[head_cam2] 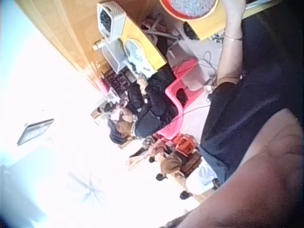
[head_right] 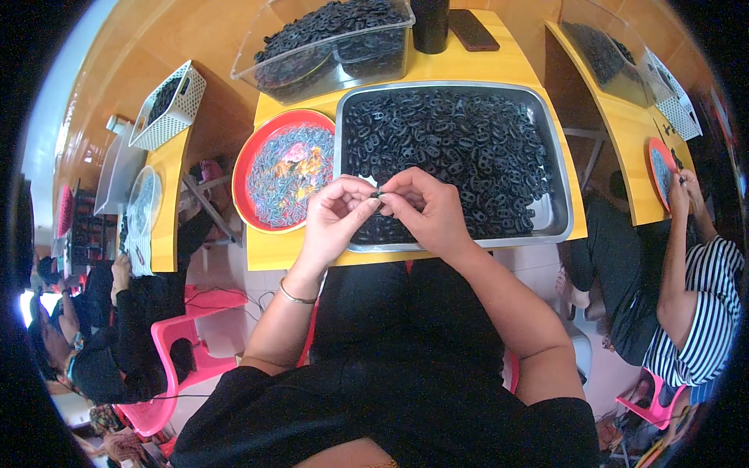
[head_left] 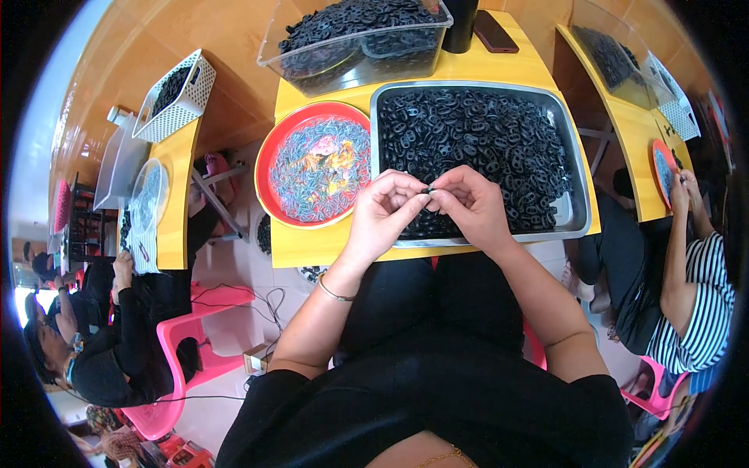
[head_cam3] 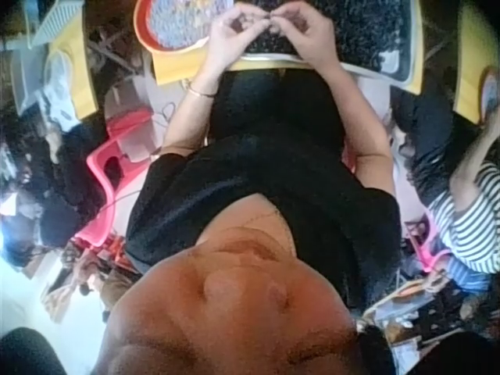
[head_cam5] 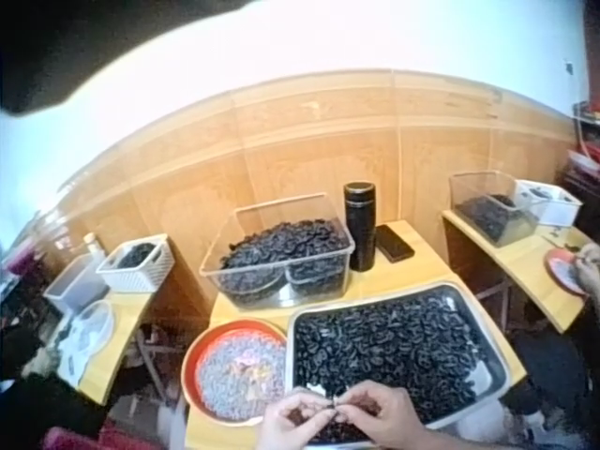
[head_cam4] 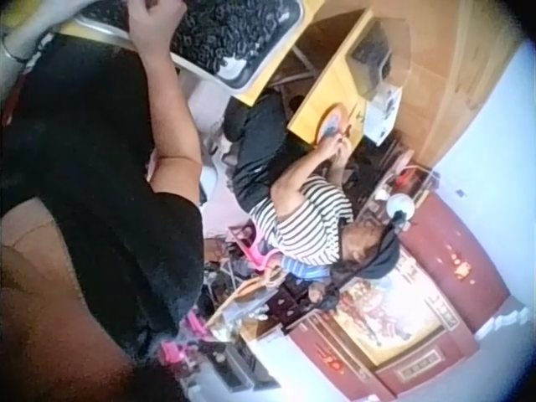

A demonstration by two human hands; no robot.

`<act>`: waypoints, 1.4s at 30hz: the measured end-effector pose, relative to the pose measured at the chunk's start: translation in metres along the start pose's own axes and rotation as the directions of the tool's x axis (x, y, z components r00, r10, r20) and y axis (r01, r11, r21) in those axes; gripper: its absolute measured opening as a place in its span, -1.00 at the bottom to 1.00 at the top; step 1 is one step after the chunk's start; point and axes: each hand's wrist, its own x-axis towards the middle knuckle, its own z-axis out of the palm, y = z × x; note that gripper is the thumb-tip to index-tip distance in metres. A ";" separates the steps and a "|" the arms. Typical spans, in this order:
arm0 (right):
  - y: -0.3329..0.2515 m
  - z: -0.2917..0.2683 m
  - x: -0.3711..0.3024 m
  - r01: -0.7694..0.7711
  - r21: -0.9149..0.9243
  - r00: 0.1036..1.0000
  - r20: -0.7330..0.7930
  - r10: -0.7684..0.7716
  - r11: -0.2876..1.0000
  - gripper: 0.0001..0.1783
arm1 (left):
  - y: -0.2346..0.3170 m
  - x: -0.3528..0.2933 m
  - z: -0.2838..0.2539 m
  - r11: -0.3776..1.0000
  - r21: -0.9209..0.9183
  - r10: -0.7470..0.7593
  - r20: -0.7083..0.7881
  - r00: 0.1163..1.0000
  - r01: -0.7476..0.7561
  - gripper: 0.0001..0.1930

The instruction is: The person assembles clips by taking pins from a bowl, picking plastic clips from a tray, and inserting the pins into the clips by hand.

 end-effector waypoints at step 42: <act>0.001 0.001 0.003 0.149 -0.273 0.982 -0.070 -0.174 0.950 -0.94 | 0.002 -0.003 -0.002 0.992 -0.013 -0.128 -0.015 0.992 0.128 -0.88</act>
